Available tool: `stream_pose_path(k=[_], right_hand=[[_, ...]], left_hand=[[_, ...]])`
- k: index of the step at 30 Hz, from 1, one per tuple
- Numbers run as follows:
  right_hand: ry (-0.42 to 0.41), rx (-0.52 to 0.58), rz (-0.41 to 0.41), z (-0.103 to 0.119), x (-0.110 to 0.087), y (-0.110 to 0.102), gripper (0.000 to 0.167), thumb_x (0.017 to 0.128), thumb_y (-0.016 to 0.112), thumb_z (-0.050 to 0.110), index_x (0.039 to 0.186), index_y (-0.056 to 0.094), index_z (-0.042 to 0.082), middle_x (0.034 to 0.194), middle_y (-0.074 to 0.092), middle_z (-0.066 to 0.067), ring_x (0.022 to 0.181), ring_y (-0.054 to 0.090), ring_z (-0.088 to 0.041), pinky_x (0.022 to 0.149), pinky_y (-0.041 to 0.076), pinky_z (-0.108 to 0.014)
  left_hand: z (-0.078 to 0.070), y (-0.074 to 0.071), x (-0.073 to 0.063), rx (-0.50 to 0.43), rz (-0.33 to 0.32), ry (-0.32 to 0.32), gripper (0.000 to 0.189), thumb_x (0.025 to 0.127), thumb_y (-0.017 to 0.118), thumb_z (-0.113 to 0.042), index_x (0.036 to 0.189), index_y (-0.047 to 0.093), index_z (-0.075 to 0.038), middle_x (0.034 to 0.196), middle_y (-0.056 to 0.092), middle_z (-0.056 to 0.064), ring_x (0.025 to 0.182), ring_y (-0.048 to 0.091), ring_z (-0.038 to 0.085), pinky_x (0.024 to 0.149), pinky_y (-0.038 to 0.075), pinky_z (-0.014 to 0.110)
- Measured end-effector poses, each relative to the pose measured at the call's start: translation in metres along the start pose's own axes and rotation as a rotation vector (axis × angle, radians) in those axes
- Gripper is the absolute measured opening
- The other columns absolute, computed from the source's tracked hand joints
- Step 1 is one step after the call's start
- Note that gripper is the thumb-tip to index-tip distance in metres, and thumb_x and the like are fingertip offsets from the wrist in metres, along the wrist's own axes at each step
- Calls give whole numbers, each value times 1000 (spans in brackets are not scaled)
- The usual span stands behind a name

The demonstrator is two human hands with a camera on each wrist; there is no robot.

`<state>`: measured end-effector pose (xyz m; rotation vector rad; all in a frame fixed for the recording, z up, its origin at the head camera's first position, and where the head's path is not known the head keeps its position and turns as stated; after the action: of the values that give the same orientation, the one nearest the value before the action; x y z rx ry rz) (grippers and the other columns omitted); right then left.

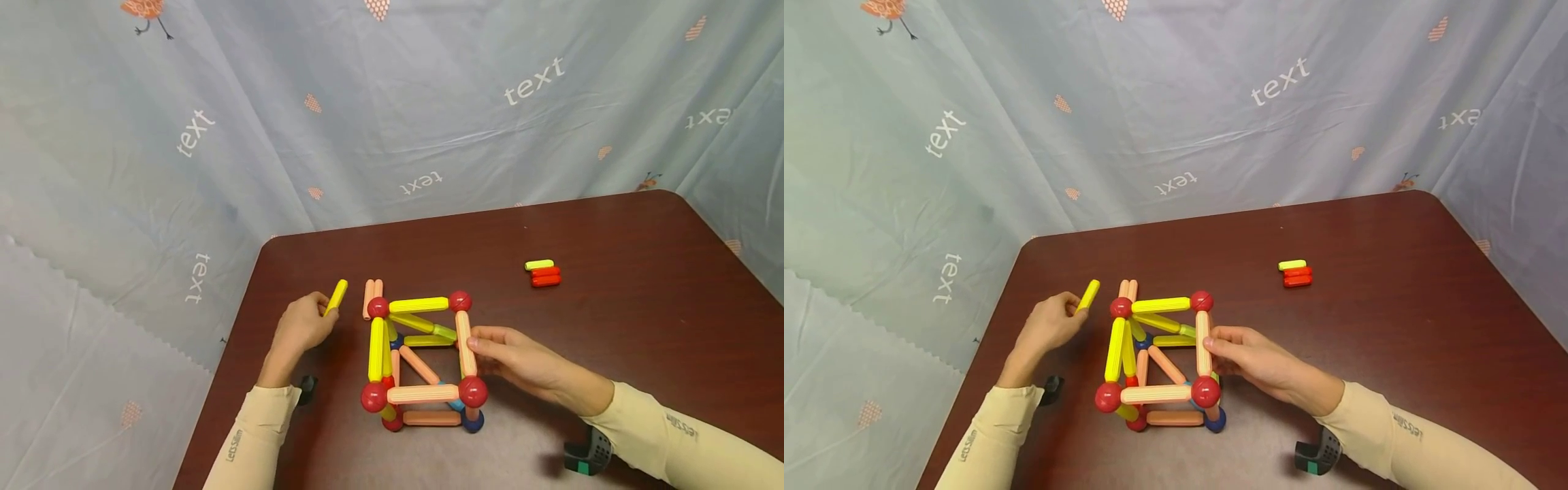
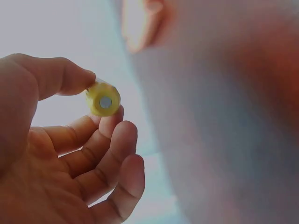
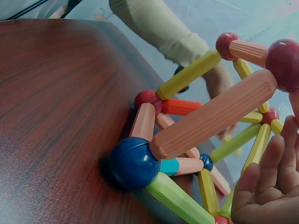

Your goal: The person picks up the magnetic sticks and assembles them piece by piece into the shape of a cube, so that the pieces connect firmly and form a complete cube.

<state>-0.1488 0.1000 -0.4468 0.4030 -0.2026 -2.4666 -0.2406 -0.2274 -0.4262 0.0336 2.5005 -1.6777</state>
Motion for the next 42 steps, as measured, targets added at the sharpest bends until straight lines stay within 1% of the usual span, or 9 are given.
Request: stream_pose_path(k=[2, 5, 9, 16, 19, 24, 29, 35, 42], right_hand=[[8, -6, -1, 0, 1, 0, 24, 105, 55, 29, 112, 60, 6, 97, 64, 2, 98, 61, -18, 94, 49, -34], [11, -6, -1, 0, 1, 0, 23, 106, 55, 29, 112, 61, 7, 98, 65, 3, 99, 61, -17, 94, 49, -34], [12, -7, -7, 1, 1, -2, 24, 106, 54, 28, 113, 61, 7, 99, 66, 3, 98, 61, -17, 94, 49, -33], [13, -15, -4, 2, 0, -2, 25, 106, 54, 29, 115, 60, 6, 99, 65, 3, 99, 60, -17, 94, 49, -34], [12, -14, -3, 2, 0, -2, 26, 106, 54, 29, 115, 60, 5, 99, 65, 3, 99, 60, -17, 94, 49, -33], [0, 2, -4, 2, -1, -1, 27, 106, 54, 28, 119, 60, 4, 101, 67, 4, 98, 62, -13, 94, 50, -30], [-19, 14, 12, 1, -1, -1, 23, 106, 53, 26, 116, 62, 7, 101, 68, 6, 97, 62, -11, 94, 50, -30], [-43, 20, 34, 1, 0, 0, 20, 107, 52, 25, 114, 63, 10, 102, 67, 7, 99, 63, -11, 95, 50, -30], [-24, 8, 28, 0, -1, 1, 22, 107, 52, 28, 115, 62, 10, 101, 67, 6, 98, 62, -12, 95, 50, -31]], left_hand=[[0, -22, -10, -36, -35, 17, 38, 95, 62, -28, 121, 64, -1, 101, 69, 15, 76, 61, 23, 63, 48, 32], [-11, -48, -27, -69, -84, 62, 35, 95, 60, -28, 119, 65, -3, 103, 71, 13, 80, 62, 23, 66, 47, 32], [-44, -60, -52, -54, -141, 148, 31, 93, 63, -27, 113, 67, -5, 96, 70, 9, 80, 62, 21, 67, 48, 32], [-110, -47, -88, 79, -167, 343, 26, 85, 73, -25, 103, 72, -6, 85, 69, 4, 71, 54, 15, 61, 47, 28], [-132, -41, -100, 141, -165, 446, 21, 82, 76, -25, 95, 72, -9, 76, 65, -1, 67, 50, 12, 59, 43, 26], [-160, -30, -109, 249, -130, 565, 17, 81, 76, -29, 87, 71, -14, 64, 54, -11, 64, 46, 8, 59, 34, 28], [-176, -18, -109, 324, -82, 621, 16, 80, 73, -27, 74, 61, -18, 60, 48, -10, 59, 43, 9, 59, 32, 30], [-182, -7, -106, 331, -77, 686, 14, 78, 76, -26, 84, 71, -14, 65, 59, -9, 59, 46, 9, 57, 37, 25], [-182, 1, -104, 325, -49, 680, 16, 80, 76, -26, 86, 71, -13, 67, 60, -9, 65, 52, 11, 62, 38, 27]])
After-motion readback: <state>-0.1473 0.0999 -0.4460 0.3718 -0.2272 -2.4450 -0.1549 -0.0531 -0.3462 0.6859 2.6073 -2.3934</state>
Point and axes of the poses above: each hand's wrist, its own x-axis towards the middle knuckle, its own y-axis out of the palm, z = x × y, the point moved 7 cm from there along x, towards the middle knuckle
